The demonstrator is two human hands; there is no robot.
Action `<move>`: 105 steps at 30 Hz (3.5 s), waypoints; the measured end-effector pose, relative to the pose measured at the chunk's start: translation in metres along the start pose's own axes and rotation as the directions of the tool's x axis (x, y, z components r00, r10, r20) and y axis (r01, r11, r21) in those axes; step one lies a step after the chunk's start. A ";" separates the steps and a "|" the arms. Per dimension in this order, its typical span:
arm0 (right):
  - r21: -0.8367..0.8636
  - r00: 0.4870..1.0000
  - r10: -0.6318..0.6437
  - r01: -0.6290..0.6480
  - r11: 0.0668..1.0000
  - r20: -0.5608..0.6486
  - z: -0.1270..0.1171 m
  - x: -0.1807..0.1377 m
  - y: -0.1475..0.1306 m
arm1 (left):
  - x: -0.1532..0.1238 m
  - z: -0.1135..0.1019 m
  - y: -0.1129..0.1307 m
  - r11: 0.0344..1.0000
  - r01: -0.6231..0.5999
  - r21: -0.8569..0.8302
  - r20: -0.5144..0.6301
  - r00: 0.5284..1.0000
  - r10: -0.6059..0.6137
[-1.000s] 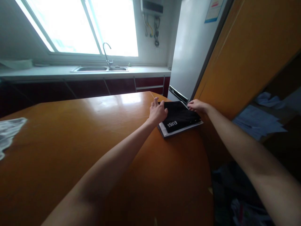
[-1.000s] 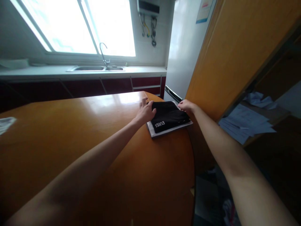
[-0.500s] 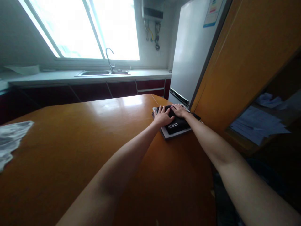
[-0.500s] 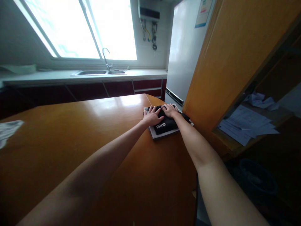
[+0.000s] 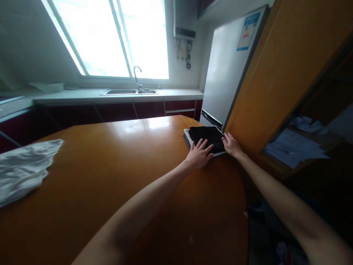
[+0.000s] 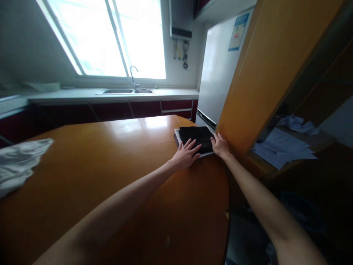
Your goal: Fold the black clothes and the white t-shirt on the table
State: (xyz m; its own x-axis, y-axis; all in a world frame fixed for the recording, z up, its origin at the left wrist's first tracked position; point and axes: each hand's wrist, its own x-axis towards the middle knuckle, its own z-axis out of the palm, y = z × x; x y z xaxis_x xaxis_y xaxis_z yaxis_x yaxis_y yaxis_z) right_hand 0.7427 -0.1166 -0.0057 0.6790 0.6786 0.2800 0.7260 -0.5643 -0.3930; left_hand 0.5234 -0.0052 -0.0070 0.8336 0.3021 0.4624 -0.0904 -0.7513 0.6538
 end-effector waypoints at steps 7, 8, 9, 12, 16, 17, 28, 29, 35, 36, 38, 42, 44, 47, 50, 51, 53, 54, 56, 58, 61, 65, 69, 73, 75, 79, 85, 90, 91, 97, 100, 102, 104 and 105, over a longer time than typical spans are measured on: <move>0.164 0.951 -0.222 0.259 0.952 -0.213 0.001 -0.063 -0.116 | -0.079 -0.070 -0.003 0.917 0.180 0.357 -0.014 0.982 -0.187; 0.197 0.952 -0.261 0.289 0.937 -0.159 0.010 -0.076 -0.138 | -0.095 -0.082 -0.008 0.869 0.237 0.434 -0.024 0.967 -0.252; 0.228 0.952 -0.293 0.307 0.924 -0.094 0.020 -0.090 -0.159 | -0.112 -0.094 -0.013 0.818 0.290 0.497 -0.043 0.949 -0.311; 0.323 0.925 -0.366 0.319 0.891 0.096 0.050 -0.127 -0.215 | -0.161 -0.129 -0.026 0.681 0.411 0.606 -0.116 0.893 -0.435; 0.358 0.881 -0.382 0.275 0.892 0.277 0.080 -0.163 -0.270 | -0.218 -0.168 -0.028 0.562 0.515 0.648 -0.212 0.830 -0.516; 0.342 0.873 -0.377 0.268 0.901 0.308 0.085 -0.170 -0.279 | -0.230 -0.175 -0.026 0.539 0.539 0.647 -0.231 0.812 -0.535; 0.078 0.834 -0.417 0.418 0.905 0.362 0.109 -0.194 -0.291 | -0.266 -0.179 -0.023 0.640 0.623 0.449 -0.335 0.782 -0.526; 0.070 0.835 -0.419 0.423 0.903 0.357 0.111 -0.194 -0.290 | -0.266 -0.177 -0.024 0.650 0.617 0.443 -0.347 0.787 -0.510; 0.058 0.827 -0.456 0.464 0.884 0.329 0.116 -0.191 -0.277 | -0.266 -0.176 -0.024 0.539 0.600 0.591 -0.262 0.775 -0.576; 0.059 0.824 -0.465 0.473 0.879 0.324 0.116 -0.191 -0.275 | -0.266 -0.178 -0.024 0.533 0.588 0.608 -0.239 0.777 -0.583; 0.061 0.817 -0.482 0.490 0.870 0.315 0.116 -0.190 -0.270 | -0.267 -0.188 -0.027 0.516 0.598 0.613 -0.235 0.762 -0.604; 0.054 0.807 -0.504 0.514 0.856 0.308 0.116 -0.188 -0.264 | -0.287 -0.234 -0.041 0.344 0.768 0.541 -0.424 0.602 -0.677; 0.051 0.807 -0.509 0.519 0.853 0.301 0.118 -0.188 -0.263 | -0.307 -0.264 -0.050 0.195 0.877 0.439 -0.586 0.444 -0.678; 0.052 0.803 -0.516 0.526 0.849 0.297 0.121 -0.187 -0.263 | -0.337 -0.304 -0.060 0.023 0.971 0.236 -0.785 0.205 -0.584; 0.058 0.802 -0.520 0.528 0.847 0.292 0.122 -0.186 -0.263 | -0.354 -0.324 -0.067 0.000 0.979 0.205 -0.794 0.166 -0.585; 0.059 0.803 -0.520 0.527 0.848 0.290 0.122 -0.187 -0.263 | -0.355 -0.325 -0.068 0.007 0.974 0.226 -0.774 0.184 -0.606; 0.057 0.805 -0.517 0.525 0.849 0.290 0.121 -0.187 -0.263 | -0.354 -0.324 -0.069 0.028 0.962 0.271 -0.739 0.227 -0.635; 0.055 0.806 -0.515 0.523 0.851 0.291 0.121 -0.187 -0.263 | -0.352 -0.321 -0.069 0.040 0.956 0.290 -0.731 0.248 -0.636; 0.049 0.809 -0.510 0.520 0.853 0.294 0.120 -0.188 -0.264 | -0.344 -0.313 -0.068 0.070 0.941 0.333 -0.721 0.301 -0.625; 0.044 0.809 -0.506 0.518 0.854 0.299 0.119 -0.188 -0.265 | -0.335 -0.301 -0.066 0.111 0.914 0.390 -0.697 0.372 -0.613; 0.041 0.810 -0.502 0.516 0.856 0.303 0.118 -0.188 -0.266 | -0.318 -0.280 -0.062 0.199 0.850 0.488 -0.632 0.501 -0.592; 0.038 0.814 -0.501 0.514 0.857 0.295 0.117 -0.188 -0.267 | -0.300 -0.252 -0.052 0.341 0.730 0.592 -0.507 0.666 -0.547; 0.038 0.812 -0.506 0.518 0.854 0.291 0.116 -0.188 -0.267 | -0.287 -0.233 -0.039 0.512 0.523 0.681 -0.332 0.844 -0.421; 0.042 0.812 -0.505 0.517 0.855 0.292 0.114 -0.189 -0.268 | -0.275 -0.222 -0.024 0.488 0.505 0.712 -0.414 0.863 -0.290; 0.046 0.813 -0.504 0.515 0.856 0.290 0.113 -0.189 -0.268 | -0.273 -0.221 -0.019 0.404 0.590 0.699 -0.510 0.807 -0.297; 0.054 0.814 -0.503 0.511 0.858 0.290 0.113 -0.189 -0.268 | -0.280 -0.229 -0.022 0.163 0.808 0.567 -0.640 0.556 -0.530; 0.059 0.818 -0.502 0.507 0.860 0.281 0.114 -0.189 -0.269 | -0.293 -0.235 -0.036 0.105 0.863 0.495 -0.596 0.425 -0.681; 0.068 0.820 -0.498 0.501 0.863 0.280 0.113 -0.189 -0.270 | -0.290 -0.233 -0.034 0.171 0.815 0.554 -0.538 0.507 -0.674; 0.069 0.820 -0.498 0.500 0.863 0.282 0.112 -0.189 -0.270 | -0.289 -0.232 -0.032 0.185 0.805 0.563 -0.526 0.523 -0.671; 0.070 0.822 -0.497 0.499 0.864 0.279 0.112 -0.189 -0.271 | -0.281 -0.217 -0.020 0.357 0.759 0.544 -0.451 0.623 -0.639; 0.072 0.822 -0.500 0.501 0.862 0.273 0.112 -0.189 -0.271 | -0.266 -0.202 -0.013 0.654 0.650 0.386 -0.368 0.759 -0.537; 0.101 0.825 -0.504 0.496 0.863 0.255 0.112 -0.189 -0.270 | -0.255 -0.197 -0.012 0.810 0.566 0.157 -0.401 0.786 -0.471; 0.174 0.842 -0.491 0.461 0.870 0.224 0.112 -0.186 -0.270 | -0.248 -0.198 -0.014 0.854 0.520 -0.019 -0.466 0.751 -0.468; 0.229 0.856 -0.474 0.429 0.874 0.207 0.111 -0.184 -0.269 | -0.248 -0.202 -0.017 0.848 0.529 -0.045 -0.497 0.724 -0.478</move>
State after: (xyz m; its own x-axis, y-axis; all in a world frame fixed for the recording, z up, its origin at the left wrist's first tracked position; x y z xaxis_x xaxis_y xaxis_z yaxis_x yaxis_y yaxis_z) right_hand 0.4099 -0.0375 -0.0492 0.2145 0.9456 0.2445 0.9007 -0.0947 -0.4240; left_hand 0.2085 0.0509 -0.0118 0.3761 0.8695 0.3201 0.3398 -0.4509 0.8254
